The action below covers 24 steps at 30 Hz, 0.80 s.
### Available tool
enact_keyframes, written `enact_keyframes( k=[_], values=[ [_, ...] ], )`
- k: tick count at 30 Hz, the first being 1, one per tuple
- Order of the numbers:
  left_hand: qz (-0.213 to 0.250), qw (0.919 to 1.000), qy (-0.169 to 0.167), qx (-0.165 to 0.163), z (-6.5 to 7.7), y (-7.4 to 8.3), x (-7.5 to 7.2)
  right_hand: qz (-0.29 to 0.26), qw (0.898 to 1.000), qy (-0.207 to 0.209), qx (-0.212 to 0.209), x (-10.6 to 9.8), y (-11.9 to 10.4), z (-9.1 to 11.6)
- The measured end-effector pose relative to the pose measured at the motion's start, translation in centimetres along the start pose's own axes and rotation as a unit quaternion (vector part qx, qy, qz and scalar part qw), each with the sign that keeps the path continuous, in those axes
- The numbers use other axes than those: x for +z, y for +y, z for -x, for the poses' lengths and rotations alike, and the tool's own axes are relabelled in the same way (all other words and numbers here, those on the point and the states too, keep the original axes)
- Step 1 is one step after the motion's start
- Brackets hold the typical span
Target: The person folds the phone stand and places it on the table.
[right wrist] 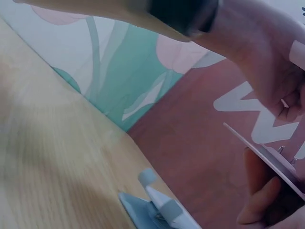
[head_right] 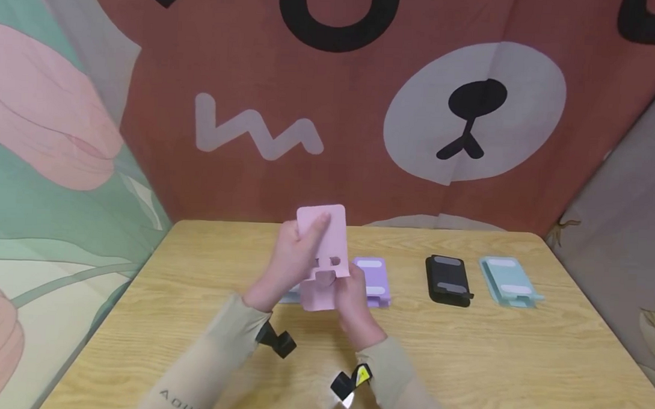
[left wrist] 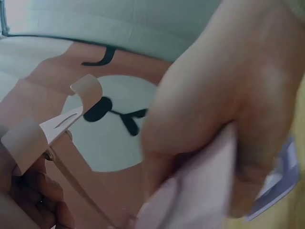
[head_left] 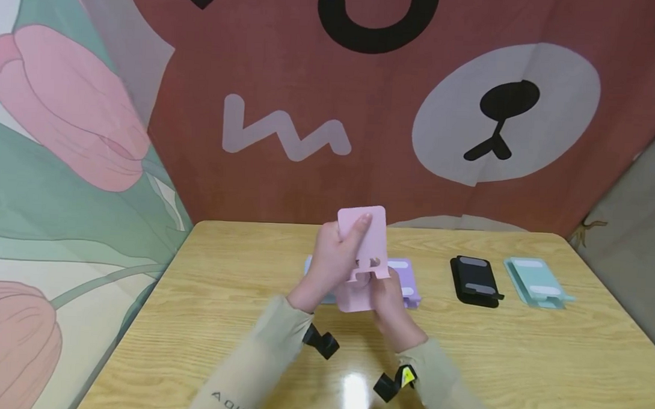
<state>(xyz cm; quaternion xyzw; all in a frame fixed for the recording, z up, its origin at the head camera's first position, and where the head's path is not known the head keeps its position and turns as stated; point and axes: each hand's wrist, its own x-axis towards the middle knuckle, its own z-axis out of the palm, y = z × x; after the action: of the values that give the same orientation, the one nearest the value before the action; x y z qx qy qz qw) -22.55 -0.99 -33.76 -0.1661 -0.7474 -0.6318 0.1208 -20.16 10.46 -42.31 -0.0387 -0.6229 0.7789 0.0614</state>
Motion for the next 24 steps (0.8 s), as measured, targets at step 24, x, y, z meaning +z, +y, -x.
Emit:
enact_keyframes(
  k=[24],
  values=[
    [0.017,0.9977,0.008,-0.066,1.1,-1.4,0.9,-0.012,1.000,0.000,-0.005,-0.8,-0.1,-0.7]
  ],
)
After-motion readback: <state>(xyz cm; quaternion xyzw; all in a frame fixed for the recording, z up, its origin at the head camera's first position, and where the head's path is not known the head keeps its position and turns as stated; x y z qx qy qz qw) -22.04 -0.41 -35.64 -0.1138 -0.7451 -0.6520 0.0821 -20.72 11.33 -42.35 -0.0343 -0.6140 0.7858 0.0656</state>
